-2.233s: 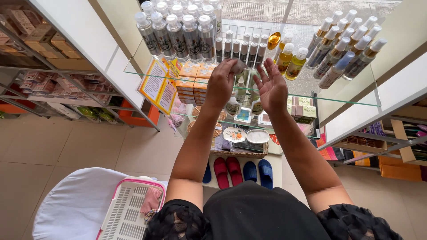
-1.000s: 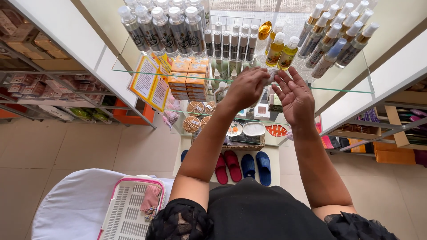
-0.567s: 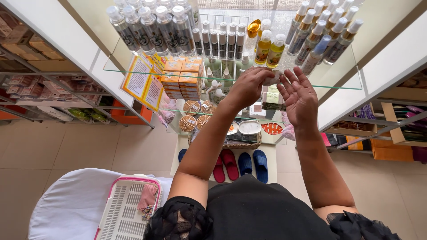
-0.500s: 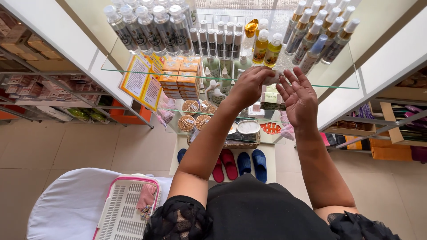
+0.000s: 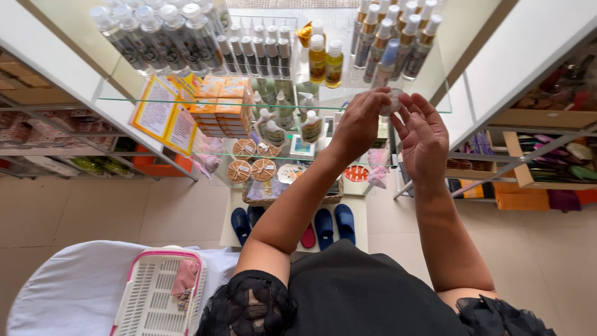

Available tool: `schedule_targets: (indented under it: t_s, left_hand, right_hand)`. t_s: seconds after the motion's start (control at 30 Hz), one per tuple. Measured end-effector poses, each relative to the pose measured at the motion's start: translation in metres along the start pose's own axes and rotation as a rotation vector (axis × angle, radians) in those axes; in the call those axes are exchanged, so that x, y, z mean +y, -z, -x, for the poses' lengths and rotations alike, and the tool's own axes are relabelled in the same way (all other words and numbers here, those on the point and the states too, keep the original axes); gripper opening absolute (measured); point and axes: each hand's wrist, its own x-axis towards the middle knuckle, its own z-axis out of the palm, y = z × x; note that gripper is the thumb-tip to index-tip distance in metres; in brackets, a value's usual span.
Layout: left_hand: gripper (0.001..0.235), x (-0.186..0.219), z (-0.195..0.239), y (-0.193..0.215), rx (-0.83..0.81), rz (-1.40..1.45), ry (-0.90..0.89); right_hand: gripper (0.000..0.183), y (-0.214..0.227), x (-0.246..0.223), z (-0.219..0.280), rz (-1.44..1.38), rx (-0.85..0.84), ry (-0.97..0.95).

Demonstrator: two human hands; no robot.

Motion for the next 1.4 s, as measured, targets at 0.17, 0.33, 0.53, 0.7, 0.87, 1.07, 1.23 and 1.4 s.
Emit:
schedule_targets:
  t_s: [0.17,0.33,0.53,0.7,0.87,1.07,1.23,1.4]
  left_hand:
    - [0.017,0.006,-0.006,-0.062,0.054,-0.037,-0.079]
    - [0.014,-0.012,-0.011,-0.097,0.018,-0.189,-0.153]
    - [0.012,0.007,-0.011,-0.064,0.111,-0.504,-0.244]
    - [0.022,0.03,-0.006,0.005,0.298,-0.237,-0.05]
    - [0.015,0.029,0.008,0.082,0.424,-0.249,0.062]
    - [0.006,0.024,0.012,0.16,0.581,-0.27,0.139]
    - [0.007,0.011,0.022,0.216,0.668,-0.178,0.226]
    - [0.008,-0.03,0.033,0.272,0.718,-0.043,0.371]
  right_hand:
    - [0.04,0.03,-0.028,-0.006,0.08,0.01,0.046]
    - [0.044,0.057,-0.03,-0.02,0.133,-0.087,0.035]
    - [0.048,0.031,-0.043,-0.01,0.237,-0.033,0.071]
    - [0.044,-0.005,-0.031,-0.003,0.212,-0.189,0.202]
    - [0.044,-0.053,0.011,0.005,-0.039,-0.322,-0.029]
    - [0.045,-0.127,0.049,0.002,-0.147,-0.508,-0.214]
    - [0.046,-0.176,0.086,-0.015,-0.191,-0.559,-0.267]
    - [0.045,-0.223,0.121,-0.037,-0.193,-0.515,-0.282]
